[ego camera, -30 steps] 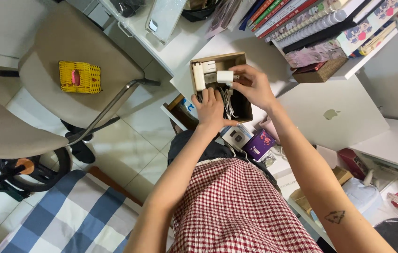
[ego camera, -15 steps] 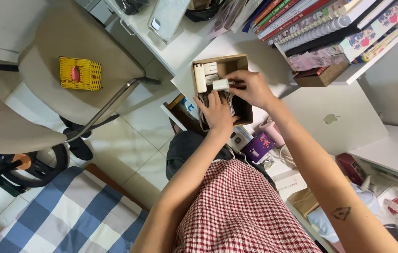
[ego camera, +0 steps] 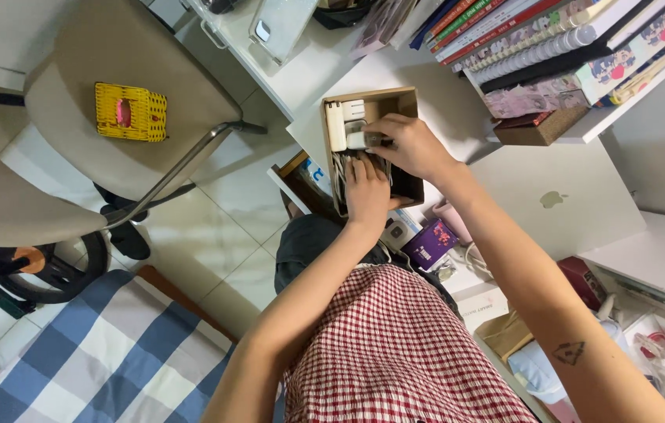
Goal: The person gathers various cables and power adapters from a cluttered desk and places them into a cardboard box. They handle white and black cables, along with several white power bricks, coiling and stacking them inside the box.
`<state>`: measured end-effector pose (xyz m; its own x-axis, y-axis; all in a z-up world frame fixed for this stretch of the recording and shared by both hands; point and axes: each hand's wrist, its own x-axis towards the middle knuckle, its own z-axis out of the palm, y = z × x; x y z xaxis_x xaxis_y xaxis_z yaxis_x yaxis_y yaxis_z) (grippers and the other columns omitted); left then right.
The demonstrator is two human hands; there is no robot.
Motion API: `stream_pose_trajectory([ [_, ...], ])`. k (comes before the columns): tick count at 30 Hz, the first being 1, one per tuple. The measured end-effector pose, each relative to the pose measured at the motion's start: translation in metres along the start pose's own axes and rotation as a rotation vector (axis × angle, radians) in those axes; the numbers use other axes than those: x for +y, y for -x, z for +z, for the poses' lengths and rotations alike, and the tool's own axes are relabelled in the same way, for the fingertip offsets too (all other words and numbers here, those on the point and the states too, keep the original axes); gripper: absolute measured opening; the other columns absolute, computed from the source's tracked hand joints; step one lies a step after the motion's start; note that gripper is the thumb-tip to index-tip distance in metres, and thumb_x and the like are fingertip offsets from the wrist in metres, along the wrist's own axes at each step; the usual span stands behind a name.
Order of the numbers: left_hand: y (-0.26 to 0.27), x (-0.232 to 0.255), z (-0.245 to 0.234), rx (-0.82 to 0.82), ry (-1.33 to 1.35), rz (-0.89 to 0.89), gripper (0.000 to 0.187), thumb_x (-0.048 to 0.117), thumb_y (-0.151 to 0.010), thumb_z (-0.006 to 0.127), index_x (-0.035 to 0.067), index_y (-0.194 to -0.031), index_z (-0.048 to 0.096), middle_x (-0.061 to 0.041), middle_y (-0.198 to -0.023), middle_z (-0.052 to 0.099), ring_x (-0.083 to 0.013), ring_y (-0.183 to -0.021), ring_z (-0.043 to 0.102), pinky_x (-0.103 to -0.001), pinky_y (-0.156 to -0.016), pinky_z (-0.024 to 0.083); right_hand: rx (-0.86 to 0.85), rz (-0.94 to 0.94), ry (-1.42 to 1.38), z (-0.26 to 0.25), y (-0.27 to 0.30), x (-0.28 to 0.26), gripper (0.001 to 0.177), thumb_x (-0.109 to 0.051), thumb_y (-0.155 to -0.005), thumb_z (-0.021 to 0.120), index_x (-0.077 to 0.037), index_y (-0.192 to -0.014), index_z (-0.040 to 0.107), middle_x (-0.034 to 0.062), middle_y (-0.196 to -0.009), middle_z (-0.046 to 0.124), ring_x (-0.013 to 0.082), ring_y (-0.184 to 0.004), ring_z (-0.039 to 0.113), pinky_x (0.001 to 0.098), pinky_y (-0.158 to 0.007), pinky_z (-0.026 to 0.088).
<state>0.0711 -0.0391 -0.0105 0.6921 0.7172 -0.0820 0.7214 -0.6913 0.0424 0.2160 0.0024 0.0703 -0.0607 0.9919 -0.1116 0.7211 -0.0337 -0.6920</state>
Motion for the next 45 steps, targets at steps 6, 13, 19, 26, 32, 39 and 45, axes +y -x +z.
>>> stream_pose_trajectory([
  [6,0.013,-0.015,0.0,0.034,0.083,0.093,0.116,0.086,-0.045,0.079,0.002,-0.122,0.064,-0.023,-0.132,0.058,-0.0342,-0.129,0.049,-0.049,-0.123,0.03,0.005,0.06,-0.079,0.003,0.006,0.004,0.039,0.0,-0.085,0.081,0.005,-0.121,0.067,0.0224,-0.107,0.071,0.0385,-0.102,0.072,0.0423,-0.083,0.063],
  [13,0.016,-0.016,-0.046,0.079,0.095,0.023,0.075,0.038,-0.068,0.097,-0.004,-0.12,0.062,-0.031,-0.139,0.049,-0.0367,-0.131,0.055,-0.05,-0.121,0.036,-0.022,0.032,0.048,0.009,0.004,0.008,0.034,0.001,-0.088,0.078,0.003,-0.12,0.069,0.0188,-0.107,0.071,0.0366,-0.104,0.071,0.0397,-0.086,0.063],
  [19,0.016,-0.017,-0.047,0.182,0.099,0.012,0.044,0.015,-0.074,0.093,-0.002,-0.106,0.068,-0.028,-0.13,0.057,-0.0344,-0.124,0.062,-0.05,-0.115,0.044,-0.046,-0.093,0.29,0.038,0.006,0.028,0.03,-0.002,-0.086,0.079,-0.001,-0.115,0.071,0.013,-0.104,0.07,0.0315,-0.103,0.072,0.0361,-0.086,0.063],
  [26,0.017,-0.026,-0.044,0.241,0.204,0.081,0.034,0.004,-0.065,0.093,-0.002,-0.088,0.069,-0.031,-0.12,0.06,-0.0376,-0.117,0.064,-0.052,-0.11,0.047,0.109,-0.132,0.452,0.081,0.013,0.073,0.022,-0.008,-0.085,0.079,-0.008,-0.106,0.074,0.0072,-0.1,0.065,0.0284,-0.092,0.072,0.035,-0.083,0.063],
  [32,0.018,-0.048,-0.089,0.245,0.454,0.05,0.059,0.034,-0.076,0.089,0.0,-0.115,0.062,-0.026,-0.129,0.052,-0.0381,-0.127,0.056,-0.058,-0.113,0.038,0.225,-0.018,0.418,0.045,0.022,0.034,0.031,-0.018,-0.081,0.085,-0.017,-0.11,0.074,0.0017,-0.101,0.068,0.0251,-0.11,0.063,0.0352,-0.093,0.053],
  [39,0.016,-0.047,-0.029,0.088,1.271,-0.475,0.091,0.028,-0.098,0.073,0.017,-0.164,0.012,-0.029,-0.158,0.009,-0.0582,-0.146,0.017,-0.081,-0.106,0.027,0.132,0.371,0.342,0.062,0.004,0.033,0.04,-0.035,-0.082,0.079,-0.021,-0.113,0.057,-0.0069,-0.083,0.076,0.0194,-0.111,0.066,0.0377,-0.095,0.044],
  [45,0.02,-0.062,-0.059,-0.151,1.482,-0.392,0.112,0.024,-0.087,0.086,0.028,-0.164,0.005,-0.031,-0.161,-0.003,-0.0637,-0.148,0.003,-0.085,-0.097,0.033,0.147,0.387,0.293,0.065,0.004,0.037,0.047,-0.024,-0.075,0.088,-0.02,-0.106,0.053,-0.0007,-0.079,0.075,0.0248,-0.104,0.066,0.0386,-0.094,0.042],
])
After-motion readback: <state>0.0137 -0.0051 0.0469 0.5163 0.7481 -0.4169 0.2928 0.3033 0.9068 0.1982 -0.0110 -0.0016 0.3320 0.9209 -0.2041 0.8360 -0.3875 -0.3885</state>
